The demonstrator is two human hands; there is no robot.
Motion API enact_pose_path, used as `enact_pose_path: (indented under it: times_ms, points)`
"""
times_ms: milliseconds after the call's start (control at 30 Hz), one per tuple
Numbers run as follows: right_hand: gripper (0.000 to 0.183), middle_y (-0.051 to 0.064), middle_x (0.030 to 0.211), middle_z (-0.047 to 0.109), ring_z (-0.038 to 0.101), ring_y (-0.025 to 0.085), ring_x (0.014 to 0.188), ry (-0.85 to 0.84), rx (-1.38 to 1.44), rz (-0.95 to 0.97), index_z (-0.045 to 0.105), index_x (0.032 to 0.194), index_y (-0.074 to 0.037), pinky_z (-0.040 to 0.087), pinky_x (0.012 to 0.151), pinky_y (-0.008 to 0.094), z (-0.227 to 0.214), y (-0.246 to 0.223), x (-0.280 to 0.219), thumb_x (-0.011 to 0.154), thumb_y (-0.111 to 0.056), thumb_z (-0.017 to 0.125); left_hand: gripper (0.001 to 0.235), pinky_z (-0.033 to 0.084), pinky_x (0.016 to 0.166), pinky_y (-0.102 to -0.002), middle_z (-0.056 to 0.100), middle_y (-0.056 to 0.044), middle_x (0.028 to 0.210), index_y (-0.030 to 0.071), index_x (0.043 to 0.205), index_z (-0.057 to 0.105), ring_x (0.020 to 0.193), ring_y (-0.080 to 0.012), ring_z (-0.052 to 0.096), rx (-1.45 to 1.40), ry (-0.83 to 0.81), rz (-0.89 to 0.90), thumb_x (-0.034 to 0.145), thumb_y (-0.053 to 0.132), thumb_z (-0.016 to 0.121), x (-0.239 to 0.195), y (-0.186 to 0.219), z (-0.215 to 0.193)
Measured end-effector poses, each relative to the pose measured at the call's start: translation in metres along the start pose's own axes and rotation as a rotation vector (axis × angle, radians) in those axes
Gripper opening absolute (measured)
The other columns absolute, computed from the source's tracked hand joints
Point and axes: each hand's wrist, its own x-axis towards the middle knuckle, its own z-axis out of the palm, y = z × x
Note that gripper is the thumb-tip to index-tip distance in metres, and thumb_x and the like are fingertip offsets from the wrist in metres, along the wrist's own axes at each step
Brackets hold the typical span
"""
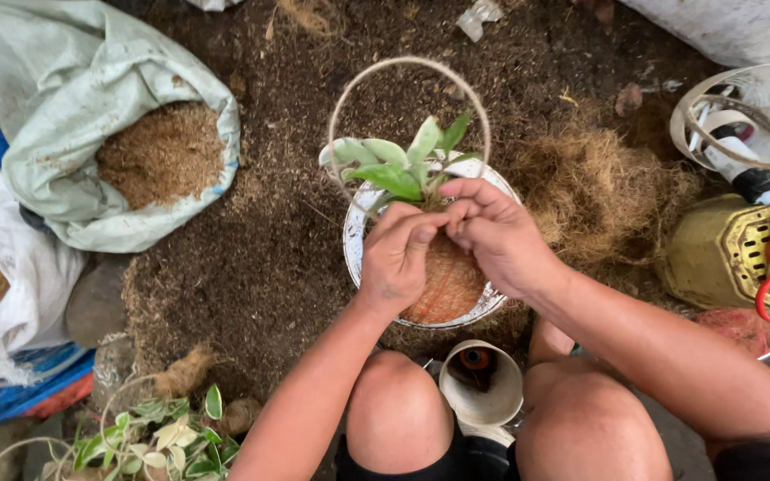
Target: The person arranges a small plant into a coconut husk planter, securing it with twine and adjusting the leaves. They then use scissors to trim excess twine from the finished arrangement.
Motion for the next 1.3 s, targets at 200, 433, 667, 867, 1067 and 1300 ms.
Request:
enact_pose_path:
  times_ms: [200, 433, 667, 867, 1067, 1300]
  points:
    - [0.041, 0.006, 0.094, 0.065, 0.056, 0.014, 0.086, -0.081, -0.006, 0.013, 0.059, 0.121, -0.002, 0.042, 0.080, 0.026, 0.004, -0.012, 0.000, 0.086, 0.015, 0.046, 0.019, 0.055, 0.073, -0.030, 0.066, -0.008, 0.094, 0.002, 0.111, 0.074, 0.083, -0.0196, 0.067, 0.013, -0.013, -0.119, 0.105, 0.017, 0.063, 0.005, -0.005, 0.011]
    - [0.042, 0.004, 0.097, 0.061, 0.053, 0.011, 0.087, -0.220, 0.008, 0.043, 0.056, 0.117, -0.005, 0.043, 0.079, 0.024, 0.003, -0.023, 0.000, 0.079, 0.012, 0.055, 0.014, 0.057, 0.076, -0.030, 0.068, -0.008, 0.096, 0.001, 0.111, 0.071, 0.084, -0.0192, 0.069, -0.021, 0.027, -0.110, 0.105, 0.012, 0.065, 0.007, -0.007, 0.020]
    - [0.027, 0.001, 0.095, 0.067, 0.064, 0.015, 0.087, -0.140, -0.940, -0.418, 0.060, 0.098, -0.010, 0.046, 0.086, 0.032, -0.008, -0.020, -0.002, 0.088, 0.005, 0.079, 0.020, 0.055, 0.072, -0.032, 0.069, -0.009, 0.093, 0.003, 0.109, 0.074, 0.081, -0.0207, 0.069, 0.015, 0.016, -0.208, 0.106, 0.018, 0.061, 0.018, -0.003, 0.024]
    - [0.022, 0.003, 0.094, 0.069, 0.066, 0.020, 0.084, -0.099, -1.376, -0.853, 0.066, 0.093, -0.008, 0.041, 0.089, 0.037, -0.004, -0.012, -0.004, 0.084, 0.007, 0.080, 0.022, 0.053, 0.071, -0.033, 0.067, -0.009, 0.089, 0.005, 0.107, 0.075, 0.077, -0.0226, 0.066, 0.077, 0.031, -0.241, 0.106, 0.022, 0.061, 0.024, 0.004, 0.021]
    - [0.032, 0.008, 0.098, 0.069, 0.063, 0.026, 0.084, -0.055, -1.440, -0.974, 0.071, 0.106, -0.005, 0.046, 0.085, 0.039, 0.000, -0.007, -0.004, 0.078, 0.009, 0.078, 0.024, 0.054, 0.074, -0.033, 0.068, -0.009, 0.091, 0.005, 0.107, 0.075, 0.080, -0.0216, 0.067, 0.125, 0.037, -0.228, 0.108, 0.024, 0.060, 0.025, 0.007, 0.021]
    - [0.037, 0.010, 0.098, 0.064, 0.062, 0.028, 0.085, -0.044, -1.474, -1.088, 0.071, 0.112, -0.001, 0.048, 0.085, 0.041, 0.004, -0.008, -0.005, 0.077, 0.009, 0.080, 0.025, 0.055, 0.073, -0.032, 0.068, -0.007, 0.090, 0.004, 0.108, 0.075, 0.080, -0.0186, 0.067, 0.092, 0.026, -0.276, 0.108, 0.022, 0.059, 0.025, 0.007, 0.020]
